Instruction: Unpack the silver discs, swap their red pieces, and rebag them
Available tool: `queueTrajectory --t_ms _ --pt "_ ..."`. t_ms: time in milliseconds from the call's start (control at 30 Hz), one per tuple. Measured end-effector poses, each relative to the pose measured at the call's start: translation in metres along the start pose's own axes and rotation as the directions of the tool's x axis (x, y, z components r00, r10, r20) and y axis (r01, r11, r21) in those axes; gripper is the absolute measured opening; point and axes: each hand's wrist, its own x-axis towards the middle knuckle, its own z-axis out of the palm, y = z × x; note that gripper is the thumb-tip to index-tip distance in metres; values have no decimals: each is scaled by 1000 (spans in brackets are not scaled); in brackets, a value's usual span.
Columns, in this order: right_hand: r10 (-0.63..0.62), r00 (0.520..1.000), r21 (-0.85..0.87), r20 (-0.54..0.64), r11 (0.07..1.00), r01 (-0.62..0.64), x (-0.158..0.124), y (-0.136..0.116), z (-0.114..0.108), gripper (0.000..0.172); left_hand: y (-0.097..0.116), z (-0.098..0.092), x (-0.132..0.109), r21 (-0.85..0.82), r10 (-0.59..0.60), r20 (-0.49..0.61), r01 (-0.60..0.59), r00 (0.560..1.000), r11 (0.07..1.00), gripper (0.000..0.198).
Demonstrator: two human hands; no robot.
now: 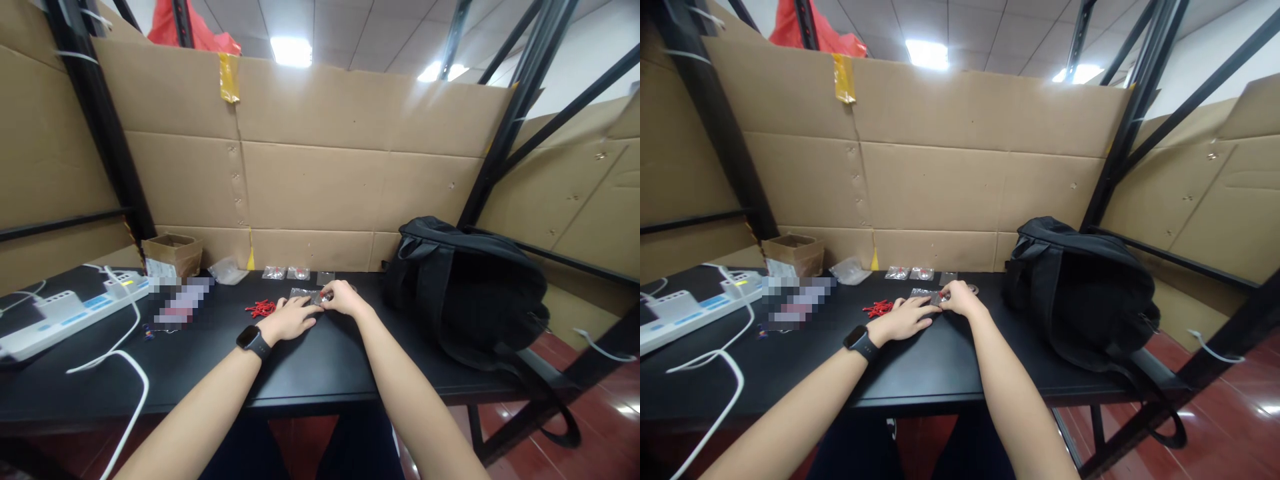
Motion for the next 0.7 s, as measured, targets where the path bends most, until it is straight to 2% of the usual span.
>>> queueTrajectory --t_ms 167,267,467,567,700 --pt "-64 993 74 95 996 57 -2 4 -4 29 -8 0 3 -51 31 27 -30 999 998 40" --pt "-64 991 102 119 993 51 -2 5 -6 28 -10 0 2 -51 48 1 -48 999 998 39" --pt "-7 999 109 47 994 2 -1 2 -4 24 7 -1 -2 51 10 -143 -2 990 999 39" --pt "45 998 120 35 992 -48 -1 2 -3 19 14 0 -3 88 -20 -150 34 989 996 40" --pt "48 999 109 22 993 -50 0 3 -2 21 10 1 -2 90 -51 -127 63 991 994 42"
